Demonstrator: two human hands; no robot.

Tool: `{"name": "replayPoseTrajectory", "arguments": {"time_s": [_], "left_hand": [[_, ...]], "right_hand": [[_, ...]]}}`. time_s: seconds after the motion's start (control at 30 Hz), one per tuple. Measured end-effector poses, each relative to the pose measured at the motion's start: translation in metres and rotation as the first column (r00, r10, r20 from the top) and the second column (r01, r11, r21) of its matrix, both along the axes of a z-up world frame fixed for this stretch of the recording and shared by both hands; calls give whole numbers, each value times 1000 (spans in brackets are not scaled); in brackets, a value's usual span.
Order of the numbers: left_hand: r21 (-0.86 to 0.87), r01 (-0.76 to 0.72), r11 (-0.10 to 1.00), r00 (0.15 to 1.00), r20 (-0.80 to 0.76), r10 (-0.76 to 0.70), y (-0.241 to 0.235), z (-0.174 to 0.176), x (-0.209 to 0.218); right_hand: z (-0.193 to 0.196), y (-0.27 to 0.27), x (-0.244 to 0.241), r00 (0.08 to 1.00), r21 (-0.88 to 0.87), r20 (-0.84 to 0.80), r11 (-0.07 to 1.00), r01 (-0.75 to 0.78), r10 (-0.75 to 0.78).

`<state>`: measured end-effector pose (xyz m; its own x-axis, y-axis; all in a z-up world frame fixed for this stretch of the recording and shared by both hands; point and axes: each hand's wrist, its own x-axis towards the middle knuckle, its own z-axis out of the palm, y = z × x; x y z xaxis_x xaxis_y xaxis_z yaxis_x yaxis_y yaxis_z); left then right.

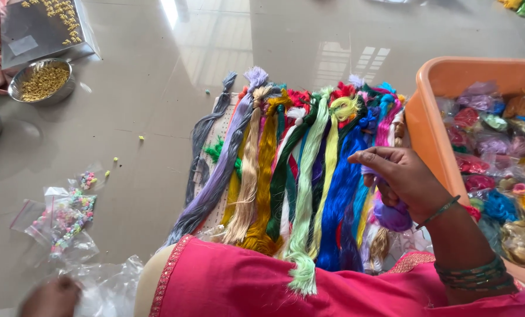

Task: The person sits on the floor and braids colorful yarn strands by hand. They select a bundle of yarn, separate the strands, and twist them together to form a braid, then place the finished braid on a pile of other braids.

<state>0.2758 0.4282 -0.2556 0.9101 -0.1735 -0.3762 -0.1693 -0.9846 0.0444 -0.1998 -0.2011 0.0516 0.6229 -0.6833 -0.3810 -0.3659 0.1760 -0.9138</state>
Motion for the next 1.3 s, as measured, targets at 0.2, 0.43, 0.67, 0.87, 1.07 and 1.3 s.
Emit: {"name": "replayPoseTrajectory", "arguments": {"time_s": [0.2,0.43,0.67,0.87,1.07,1.3], "left_hand": [[6,26,1000,999,-20,-26,-64,89,-54],[-903,197,382,883,-6,-470,-373,303,-274],[-924,-210,318,365,-376,-852,-457,245,-332],[-637,-625,451,112,-645,-756,-432,267,-292],[-627,-636,449,166,-680,-714,-426,272,-280],[-663,-666,342,282,-648,-707,-424,253,-272]], "right_hand": [[-2,8,9,997,22,70,1000,-10,8],[2,39,22,946,257,323,963,-75,-13],[10,37,19,839,340,503,940,26,-205],[-14,20,19,905,222,408,975,33,-123],[5,44,29,966,158,163,962,-224,199],[4,56,28,944,-5,-1,944,-329,329]]}}
